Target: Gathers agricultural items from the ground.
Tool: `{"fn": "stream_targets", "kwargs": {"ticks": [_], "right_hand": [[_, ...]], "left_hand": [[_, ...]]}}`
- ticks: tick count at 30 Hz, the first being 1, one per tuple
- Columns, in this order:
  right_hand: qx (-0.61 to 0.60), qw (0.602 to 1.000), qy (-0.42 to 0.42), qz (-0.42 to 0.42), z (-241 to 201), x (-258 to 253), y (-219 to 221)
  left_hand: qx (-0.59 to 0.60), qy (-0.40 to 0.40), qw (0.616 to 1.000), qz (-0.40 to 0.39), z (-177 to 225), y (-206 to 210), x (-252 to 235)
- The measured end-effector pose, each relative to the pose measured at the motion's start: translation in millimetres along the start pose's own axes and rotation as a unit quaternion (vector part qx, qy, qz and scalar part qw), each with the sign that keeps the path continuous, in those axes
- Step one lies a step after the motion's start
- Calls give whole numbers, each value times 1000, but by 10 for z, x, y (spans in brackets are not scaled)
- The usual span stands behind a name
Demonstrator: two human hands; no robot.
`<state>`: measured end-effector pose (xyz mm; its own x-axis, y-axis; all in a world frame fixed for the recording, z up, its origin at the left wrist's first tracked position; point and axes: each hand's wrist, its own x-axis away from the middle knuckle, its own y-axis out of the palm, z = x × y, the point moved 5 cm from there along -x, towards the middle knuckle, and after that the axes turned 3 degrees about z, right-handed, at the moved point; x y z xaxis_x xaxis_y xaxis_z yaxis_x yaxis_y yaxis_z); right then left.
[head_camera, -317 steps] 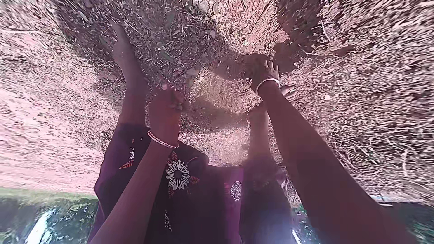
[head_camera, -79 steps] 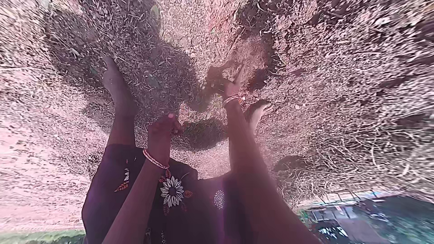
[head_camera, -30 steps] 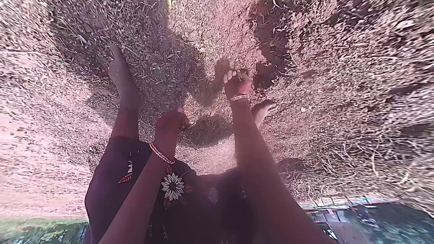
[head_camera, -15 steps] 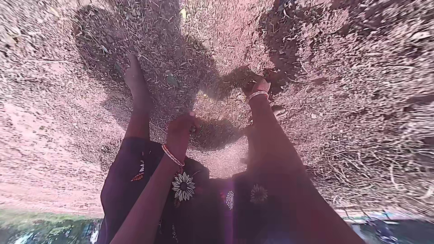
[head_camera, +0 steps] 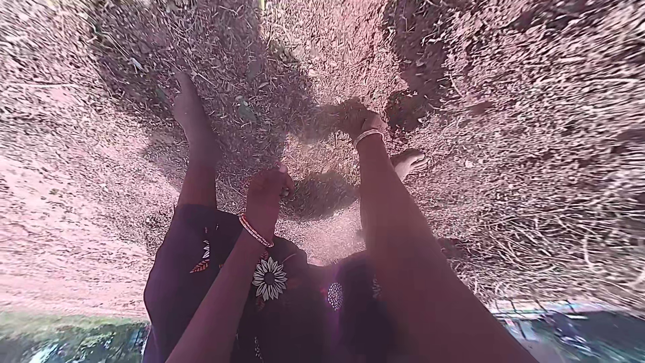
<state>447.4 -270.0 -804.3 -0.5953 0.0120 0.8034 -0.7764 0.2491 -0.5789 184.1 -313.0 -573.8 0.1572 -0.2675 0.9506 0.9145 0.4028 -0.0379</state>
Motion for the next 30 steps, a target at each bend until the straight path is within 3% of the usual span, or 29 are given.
{"fn": "stream_targets", "kwargs": {"ticks": [2,4,8,11,13,15,17,21,24,28,30], "right_hand": [[2,990,-34,-135,46,191,98],[23,982,-73,-174,44,293,27],[-127,991,14,36,160,107,-336],[-216,975,44,-9,43,-35,-162],[-177,982,28,-66,83,5,-110],[-41,992,-12,-119,230,26,-296],[53,990,-43,-120,367,50,-519],[-53,998,8,-42,355,27,-579],[-125,989,14,-79,176,-22,-375],[94,960,-117,-237,160,287,-192],[54,971,-114,-204,208,362,-153]], "left_hand": [[-2,1,1000,-6,-22,-13,20],[-3,4,1000,-8,-25,-12,13],[-15,7,1000,-5,-46,-4,23],[-27,8,1000,-6,-19,-7,-13],[-31,0,1000,-7,-29,-30,22],[-22,-3,1000,-5,-49,-13,34],[-16,1,1000,-4,-67,10,24],[-31,1,1000,4,-79,-12,25],[-49,-2,999,1,-105,-2,25],[-55,-7,998,-4,-138,32,18],[-60,-4,998,-6,-125,12,14]]}}
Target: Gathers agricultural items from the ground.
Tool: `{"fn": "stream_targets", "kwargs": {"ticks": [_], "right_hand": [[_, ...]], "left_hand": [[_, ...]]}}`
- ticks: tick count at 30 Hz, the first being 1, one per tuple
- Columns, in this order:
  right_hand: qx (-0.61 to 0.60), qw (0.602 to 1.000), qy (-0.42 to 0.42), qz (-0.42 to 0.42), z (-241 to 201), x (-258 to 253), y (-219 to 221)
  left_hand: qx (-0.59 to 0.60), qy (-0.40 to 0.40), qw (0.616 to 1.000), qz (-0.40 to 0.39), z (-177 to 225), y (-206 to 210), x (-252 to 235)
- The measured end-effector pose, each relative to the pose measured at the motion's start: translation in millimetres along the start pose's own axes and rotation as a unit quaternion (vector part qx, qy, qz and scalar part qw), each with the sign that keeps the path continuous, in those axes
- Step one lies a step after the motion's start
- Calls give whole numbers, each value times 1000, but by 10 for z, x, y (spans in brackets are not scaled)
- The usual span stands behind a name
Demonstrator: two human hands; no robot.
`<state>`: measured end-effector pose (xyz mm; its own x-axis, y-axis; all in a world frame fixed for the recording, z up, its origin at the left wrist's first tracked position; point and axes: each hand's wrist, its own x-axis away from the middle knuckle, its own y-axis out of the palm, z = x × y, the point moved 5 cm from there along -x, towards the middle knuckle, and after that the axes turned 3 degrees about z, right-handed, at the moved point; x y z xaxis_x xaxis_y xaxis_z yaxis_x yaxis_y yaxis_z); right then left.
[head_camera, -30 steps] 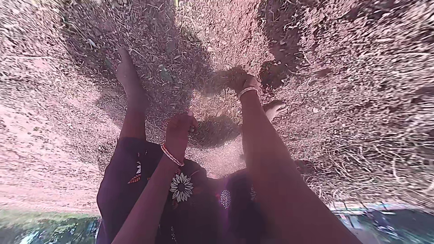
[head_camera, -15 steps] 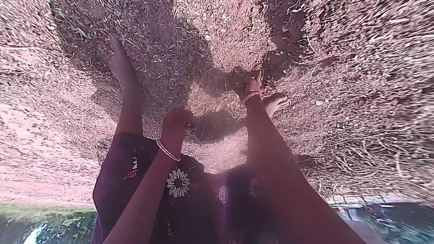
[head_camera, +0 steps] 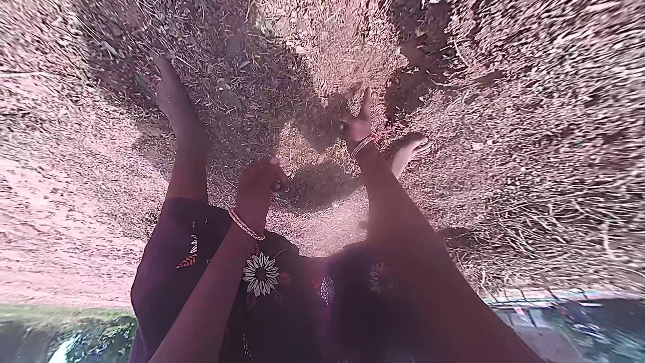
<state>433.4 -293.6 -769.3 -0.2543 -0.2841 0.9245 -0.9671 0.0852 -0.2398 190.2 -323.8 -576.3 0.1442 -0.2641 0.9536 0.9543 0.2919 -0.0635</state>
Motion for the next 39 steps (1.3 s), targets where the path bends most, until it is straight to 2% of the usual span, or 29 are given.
{"fn": "stream_targets", "kwargs": {"ticks": [2,3,5,6,7,8,9,10,11,12,14,17,21,23,26,28,32,34,36,39], "right_hand": [[-131,980,61,136,139,-74,-141],[-199,961,81,174,152,-196,-222],[-260,954,54,140,-24,-445,-217],[-215,972,15,92,-173,-518,-147],[-105,993,-39,27,-356,-515,-42],[66,991,-107,-56,-567,-465,103],[238,948,-166,-133,-768,-413,281],[394,879,-215,-160,-965,-320,455],[502,817,-243,-150,-1128,-208,587],[568,773,-253,-125,-1250,-134,650],[613,737,-279,-50,-1418,-219,623],[626,730,-275,1,-1485,-533,390],[669,737,-99,1,-762,-405,-99],[661,749,-2,-37,-425,-215,-241],[652,740,75,-149,-217,71,-157],[645,750,55,-133,-454,183,42],[596,793,-129,17,-962,-217,221],[607,784,-119,49,-901,-460,108],[627,777,-59,14,-592,-453,-20],[599,788,-14,-145,-181,-20,-44]], "left_hand": [[-13,0,1000,-6,-15,-21,42],[-13,1,1000,-9,-9,-4,40],[0,7,1000,-4,20,9,5],[6,9,1000,-2,20,1,-2],[8,11,1000,-1,11,-6,2],[8,12,1000,-2,-1,-14,13],[11,11,1000,-3,-6,-23,15],[10,10,1000,-5,-4,-30,9],[7,10,1000,-4,-5,-40,10],[4,10,1000,-8,-13,-45,27],[10,15,1000,-16,-23,-35,43],[40,12,999,1,2,-13,13],[42,14,999,9,87,-74,13],[62,18,998,11,159,-76,-3],[77,12,997,18,222,-84,10],[78,15,997,15,242,-98,4],[66,2,998,16,170,-126,24],[68,-4,997,21,141,-116,3],[73,1,997,20,140,-110,-24],[71,8,997,17,140,-75,-4]]}}
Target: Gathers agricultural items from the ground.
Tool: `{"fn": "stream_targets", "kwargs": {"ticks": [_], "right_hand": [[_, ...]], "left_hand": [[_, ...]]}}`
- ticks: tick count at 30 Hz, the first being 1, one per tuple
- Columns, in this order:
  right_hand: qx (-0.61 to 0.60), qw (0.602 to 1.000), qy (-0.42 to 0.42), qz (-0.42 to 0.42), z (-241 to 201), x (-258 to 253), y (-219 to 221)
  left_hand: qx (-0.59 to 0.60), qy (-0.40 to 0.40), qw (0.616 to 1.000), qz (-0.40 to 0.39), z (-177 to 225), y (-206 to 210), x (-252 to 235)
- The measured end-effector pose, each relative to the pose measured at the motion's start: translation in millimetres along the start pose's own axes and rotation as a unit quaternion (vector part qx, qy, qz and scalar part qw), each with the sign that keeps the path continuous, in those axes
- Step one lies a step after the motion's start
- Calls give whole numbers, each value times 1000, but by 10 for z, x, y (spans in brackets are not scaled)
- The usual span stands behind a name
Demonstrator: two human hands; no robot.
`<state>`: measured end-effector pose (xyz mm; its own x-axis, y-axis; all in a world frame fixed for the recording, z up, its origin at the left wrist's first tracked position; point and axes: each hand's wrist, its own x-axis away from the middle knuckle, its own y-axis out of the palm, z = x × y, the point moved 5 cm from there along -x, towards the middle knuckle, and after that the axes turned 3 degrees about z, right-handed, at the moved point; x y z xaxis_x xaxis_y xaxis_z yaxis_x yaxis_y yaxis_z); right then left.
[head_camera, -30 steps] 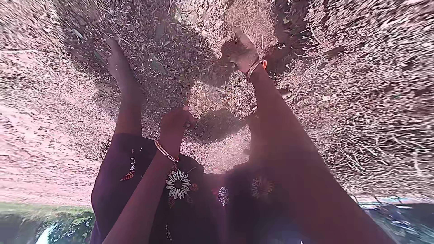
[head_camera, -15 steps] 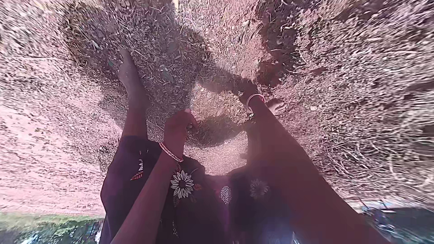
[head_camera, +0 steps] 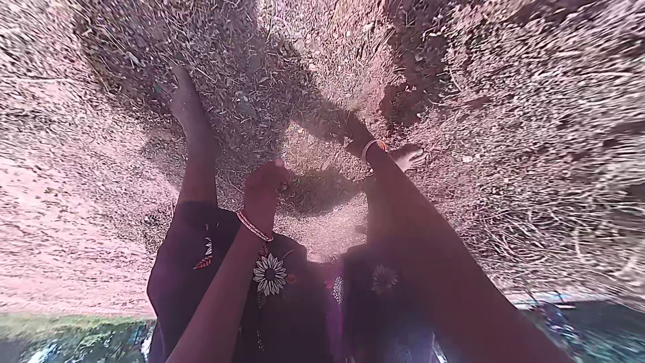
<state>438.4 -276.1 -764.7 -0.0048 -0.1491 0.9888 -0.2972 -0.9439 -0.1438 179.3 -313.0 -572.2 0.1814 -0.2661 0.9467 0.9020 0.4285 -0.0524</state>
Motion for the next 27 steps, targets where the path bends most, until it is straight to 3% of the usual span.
{"fn": "stream_targets", "kwargs": {"ticks": [3,6,9,13,16,17,19,22,24,27], "right_hand": [[50,997,-15,-57,-125,306,25],[60,996,-32,61,-103,147,-280],[96,984,73,134,187,-107,-469],[83,995,52,-6,334,-27,108],[-69,987,39,-137,266,243,230],[-113,984,28,-132,224,295,138],[-133,990,4,-35,215,259,-104],[-81,986,105,102,502,54,-176],[-56,985,132,94,577,-86,30],[-89,992,76,41,241,-35,476]], "left_hand": [[-9,-4,1000,-8,26,27,3],[-8,10,1000,-16,38,24,18],[-7,5,1000,-2,29,14,4],[-9,5,1000,-4,10,21,-13],[-16,1,1000,-7,11,41,4],[-15,1,1000,-1,27,46,-3],[-16,2,1000,9,51,35,-22],[-18,-2,1000,12,35,-12,-4],[-13,0,1000,10,43,-8,-18],[-14,4,1000,8,25,-20,-28]]}}
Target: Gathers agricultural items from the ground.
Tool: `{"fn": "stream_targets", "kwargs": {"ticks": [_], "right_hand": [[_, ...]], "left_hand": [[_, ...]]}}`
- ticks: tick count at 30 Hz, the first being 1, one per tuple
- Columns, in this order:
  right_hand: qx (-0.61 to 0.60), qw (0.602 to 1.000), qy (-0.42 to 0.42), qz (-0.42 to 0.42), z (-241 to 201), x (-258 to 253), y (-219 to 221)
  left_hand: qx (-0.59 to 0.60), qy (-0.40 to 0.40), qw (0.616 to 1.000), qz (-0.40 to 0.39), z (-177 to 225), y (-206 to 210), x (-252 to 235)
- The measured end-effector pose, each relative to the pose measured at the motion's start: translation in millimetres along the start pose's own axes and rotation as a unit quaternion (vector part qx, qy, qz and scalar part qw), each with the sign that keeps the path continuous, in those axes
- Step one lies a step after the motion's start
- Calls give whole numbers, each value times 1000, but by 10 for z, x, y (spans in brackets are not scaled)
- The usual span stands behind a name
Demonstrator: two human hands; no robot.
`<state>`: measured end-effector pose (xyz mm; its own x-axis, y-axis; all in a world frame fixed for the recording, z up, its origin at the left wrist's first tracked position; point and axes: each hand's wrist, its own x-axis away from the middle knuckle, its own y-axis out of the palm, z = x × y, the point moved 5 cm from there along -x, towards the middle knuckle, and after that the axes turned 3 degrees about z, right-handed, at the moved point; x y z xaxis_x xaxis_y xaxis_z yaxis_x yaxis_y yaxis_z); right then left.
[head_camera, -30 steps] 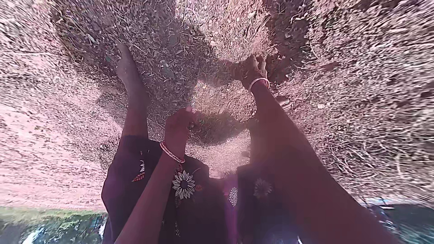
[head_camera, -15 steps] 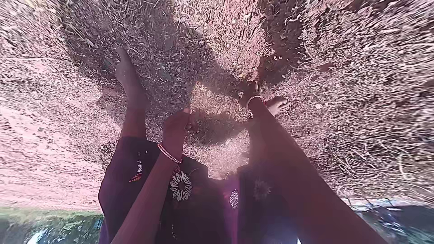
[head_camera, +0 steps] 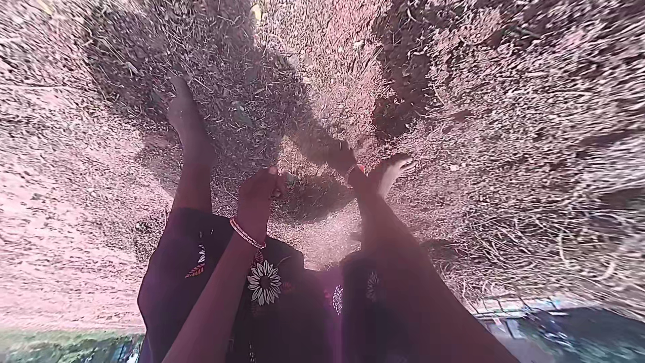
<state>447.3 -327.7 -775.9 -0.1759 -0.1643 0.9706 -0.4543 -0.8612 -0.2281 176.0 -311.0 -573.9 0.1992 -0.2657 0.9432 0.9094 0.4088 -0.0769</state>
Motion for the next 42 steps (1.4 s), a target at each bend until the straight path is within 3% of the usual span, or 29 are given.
{"fn": "stream_targets", "kwargs": {"ticks": [2,5,7,8,10,12,13,16,18,21,26,29,32,35,37,39,42], "right_hand": [[-22,997,-52,-44,-85,265,179],[5,975,-183,-126,-459,782,90],[8,964,-222,-145,-660,1011,-31],[3,972,-203,-116,-698,982,-147],[-3,990,-141,23,-617,630,-424],[-6,986,-54,159,-427,146,-681],[-12,983,-23,180,-336,-55,-742],[20,992,-19,126,-303,-284,-649],[-23,996,-48,77,-367,-186,-571],[-94,987,-99,82,-474,76,-668],[61,996,-9,71,-444,187,-890],[61,989,70,116,-417,33,-1005],[-3,981,86,173,-424,-125,-922],[-19,996,-1,89,-485,-191,-595],[23,998,2,-63,-753,236,-586],[54,990,-18,-128,-886,599,-600],[270,948,-103,-135,-684,557,-444]], "left_hand": [[-1,-6,1000,-3,-61,0,39],[-6,-5,1000,-8,-87,37,18],[-6,-6,1000,-10,-98,29,43],[-1,-1,1000,-12,-93,26,50],[4,6,1000,-20,-75,19,58],[-1,7,1000,-24,-65,27,57],[-5,6,1000,-23,-53,33,51],[-7,4,1000,-9,-2,28,62],[-1,10,1000,-6,37,18,83],[17,31,999,-4,106,18,52],[26,25,999,9,133,11,64],[26,26,999,4,131,4,56],[28,29,999,-1,88,-20,54],[39,25,999,0,87,-27,64],[40,20,999,-2,112,-27,86],[49,12,999,0,157,-18,104],[56,10,998,-1,189,-27,117]]}}
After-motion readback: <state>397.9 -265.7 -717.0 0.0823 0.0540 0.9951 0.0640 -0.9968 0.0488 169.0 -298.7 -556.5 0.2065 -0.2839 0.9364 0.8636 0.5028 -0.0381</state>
